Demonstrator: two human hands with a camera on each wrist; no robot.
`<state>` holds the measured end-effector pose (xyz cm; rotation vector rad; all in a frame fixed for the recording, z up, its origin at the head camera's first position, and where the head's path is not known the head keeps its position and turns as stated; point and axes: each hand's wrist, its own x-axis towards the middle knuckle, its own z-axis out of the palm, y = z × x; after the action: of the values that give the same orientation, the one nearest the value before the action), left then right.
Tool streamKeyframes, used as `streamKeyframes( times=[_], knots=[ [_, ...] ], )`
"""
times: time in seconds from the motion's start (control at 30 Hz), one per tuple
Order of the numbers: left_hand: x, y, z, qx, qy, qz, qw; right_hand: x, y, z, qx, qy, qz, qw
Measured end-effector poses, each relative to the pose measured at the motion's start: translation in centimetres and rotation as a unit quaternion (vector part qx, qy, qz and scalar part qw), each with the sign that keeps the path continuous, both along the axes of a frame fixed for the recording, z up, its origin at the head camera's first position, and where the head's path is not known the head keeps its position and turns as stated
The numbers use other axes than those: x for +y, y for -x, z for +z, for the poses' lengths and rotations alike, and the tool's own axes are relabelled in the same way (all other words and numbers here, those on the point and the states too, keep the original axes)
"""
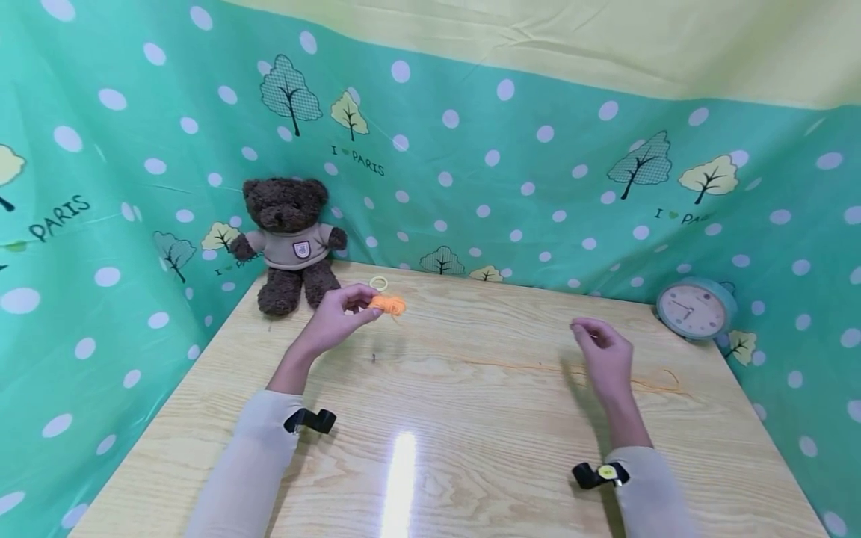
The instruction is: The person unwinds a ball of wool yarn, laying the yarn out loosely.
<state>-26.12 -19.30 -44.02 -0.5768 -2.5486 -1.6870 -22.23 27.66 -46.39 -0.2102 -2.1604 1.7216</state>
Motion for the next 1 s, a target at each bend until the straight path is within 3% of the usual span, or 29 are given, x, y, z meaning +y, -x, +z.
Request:
streamKeyframes(
  times=[0.17, 0.5, 1.0],
  knots=[
    [0.2, 0.1, 0.0, -0.007, -0.004, -0.004, 1.0000, -3.2, 0.8, -0.6, 0.023, 0.000, 0.063, 0.9978],
    [0.4, 0.4, 0.1, 0.011, 0.014, -0.001, 0.9998, -8.5, 1.8, -0.4, 0.032, 0.025, 0.139, 0.9894],
    [0.6, 0.3, -0.4, -0.006, -0.012, 0.001, 0.9999, -15.7, 2.2, -1.9, 0.001, 0.029, 0.226, 0.9737]
  ],
)
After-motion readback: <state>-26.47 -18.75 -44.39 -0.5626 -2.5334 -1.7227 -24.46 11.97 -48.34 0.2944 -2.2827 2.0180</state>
